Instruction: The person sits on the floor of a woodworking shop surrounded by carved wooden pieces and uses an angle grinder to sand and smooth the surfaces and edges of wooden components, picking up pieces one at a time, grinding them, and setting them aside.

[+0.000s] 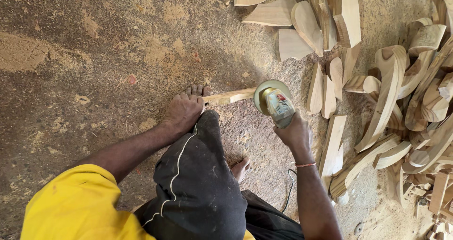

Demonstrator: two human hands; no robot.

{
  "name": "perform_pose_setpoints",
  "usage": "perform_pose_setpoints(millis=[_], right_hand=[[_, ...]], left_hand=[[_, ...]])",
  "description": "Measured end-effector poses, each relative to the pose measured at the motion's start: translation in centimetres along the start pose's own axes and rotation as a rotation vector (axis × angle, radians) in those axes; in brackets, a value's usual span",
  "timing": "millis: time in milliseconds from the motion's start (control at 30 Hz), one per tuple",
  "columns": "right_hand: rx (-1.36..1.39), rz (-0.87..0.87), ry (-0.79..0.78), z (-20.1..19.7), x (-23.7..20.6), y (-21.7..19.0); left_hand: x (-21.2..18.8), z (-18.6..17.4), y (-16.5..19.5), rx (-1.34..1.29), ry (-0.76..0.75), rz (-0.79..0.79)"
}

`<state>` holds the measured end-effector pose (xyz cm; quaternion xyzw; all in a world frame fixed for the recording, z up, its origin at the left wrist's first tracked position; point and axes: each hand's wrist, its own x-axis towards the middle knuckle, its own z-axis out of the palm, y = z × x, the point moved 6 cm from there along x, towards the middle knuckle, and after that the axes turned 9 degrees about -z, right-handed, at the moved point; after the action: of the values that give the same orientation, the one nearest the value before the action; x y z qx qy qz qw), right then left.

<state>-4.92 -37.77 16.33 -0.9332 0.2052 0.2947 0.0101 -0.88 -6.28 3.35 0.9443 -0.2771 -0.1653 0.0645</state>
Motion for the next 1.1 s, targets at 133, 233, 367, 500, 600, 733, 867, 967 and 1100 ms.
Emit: perform_pose_setpoints(millis=[133,233,367,500,600,733,867,967,1100], right_hand=[[0.03,0.103,0.084,-0.4,-0.6,2.4],[0.317,0.178,0.164,0.9,-1.7,5.1],[0.57,0.344,0.215,4.4,-4.5,8.9],[0.997,0.286,0.275,9.6,-7.2,9.4],[1.174,0.147,0.32,11.9,-7.3,8.6],[1.143,0.207,0.277,12.9,-6.4,8.5],[1.1,0.276,0.233,12.9,-5.6,8.7],[1.154,0.236,0.292,12.4,-5.5,9.1],[1.199,0.164,0.339,12.1,-5.9,10.0]], left_hand=[[-0.1,-0.8,-0.1,0.009,0.024,-0.01],[-0.1,-1.6,-0.2,0.021,0.042,-0.022],[0.4,-2.0,-1.1,0.003,-0.043,-0.033],[0.9,-2.2,-3.8,-0.095,-0.316,-0.111],[0.6,-5.4,-6.4,-0.245,-0.025,-0.277],[-0.2,-3.1,-5.2,-0.956,-0.149,-0.591],[3.6,2.9,1.8,-1.122,-0.265,-0.486],[6.1,8.2,6.5,-0.69,-0.566,-0.218],[6.9,7.6,9.5,-0.737,-0.561,0.197]])
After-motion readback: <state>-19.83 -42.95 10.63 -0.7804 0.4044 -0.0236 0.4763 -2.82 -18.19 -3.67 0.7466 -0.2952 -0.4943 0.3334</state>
